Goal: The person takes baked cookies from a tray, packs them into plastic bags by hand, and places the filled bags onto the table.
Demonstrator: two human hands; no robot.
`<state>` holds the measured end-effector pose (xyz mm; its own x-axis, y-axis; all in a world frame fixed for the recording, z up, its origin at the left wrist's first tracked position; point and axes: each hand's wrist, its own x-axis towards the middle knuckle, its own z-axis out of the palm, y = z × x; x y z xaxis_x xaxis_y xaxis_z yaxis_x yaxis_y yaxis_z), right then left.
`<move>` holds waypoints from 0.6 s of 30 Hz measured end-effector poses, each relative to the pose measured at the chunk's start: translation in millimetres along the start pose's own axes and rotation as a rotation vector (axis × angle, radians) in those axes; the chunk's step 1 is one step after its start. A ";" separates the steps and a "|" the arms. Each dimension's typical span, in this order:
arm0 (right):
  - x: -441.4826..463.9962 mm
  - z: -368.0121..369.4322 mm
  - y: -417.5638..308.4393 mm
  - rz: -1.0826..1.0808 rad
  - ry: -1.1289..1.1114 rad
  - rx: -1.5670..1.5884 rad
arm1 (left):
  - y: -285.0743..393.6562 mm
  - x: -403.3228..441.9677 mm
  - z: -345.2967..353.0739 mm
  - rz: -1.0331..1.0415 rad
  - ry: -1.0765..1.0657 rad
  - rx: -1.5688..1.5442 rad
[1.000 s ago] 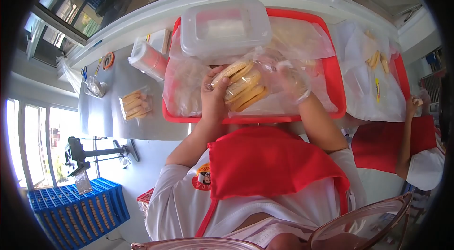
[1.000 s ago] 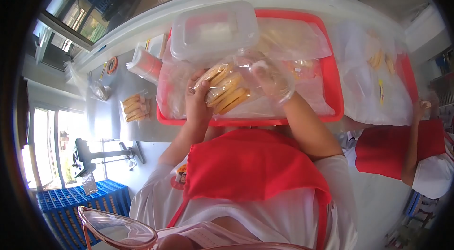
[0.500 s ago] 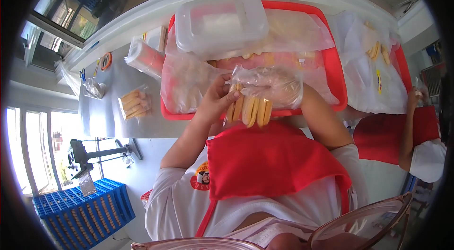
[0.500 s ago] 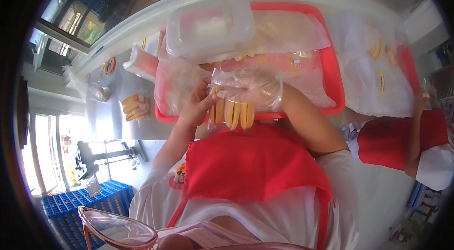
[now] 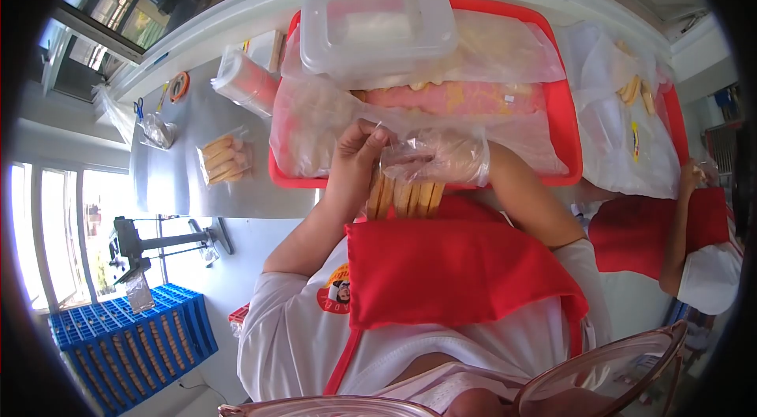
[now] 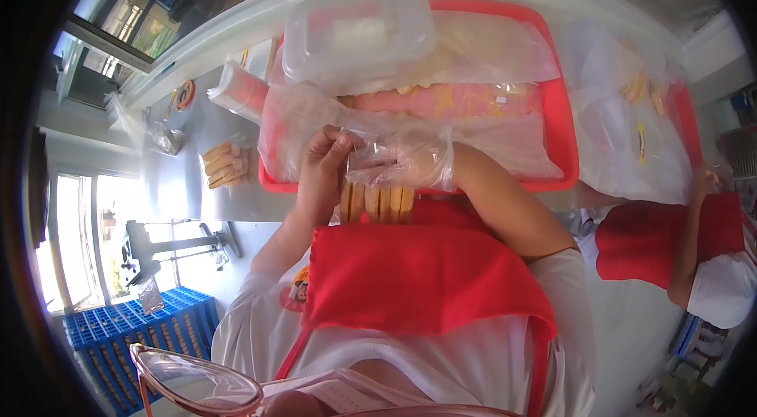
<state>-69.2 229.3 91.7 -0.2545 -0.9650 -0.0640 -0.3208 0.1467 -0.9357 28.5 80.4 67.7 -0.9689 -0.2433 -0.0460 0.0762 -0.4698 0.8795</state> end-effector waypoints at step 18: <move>-9.4 -3.0 -17.5 0.036 0.184 -0.171 | -15.5 -6.2 -21.9 -0.161 -0.094 0.492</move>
<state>-63.9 236.4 109.8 -0.4256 -0.9048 -0.0170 -0.4542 0.2299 -0.8607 38.5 70.6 44.0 -0.9778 -0.1132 -0.1761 -0.1732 -0.0351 0.9843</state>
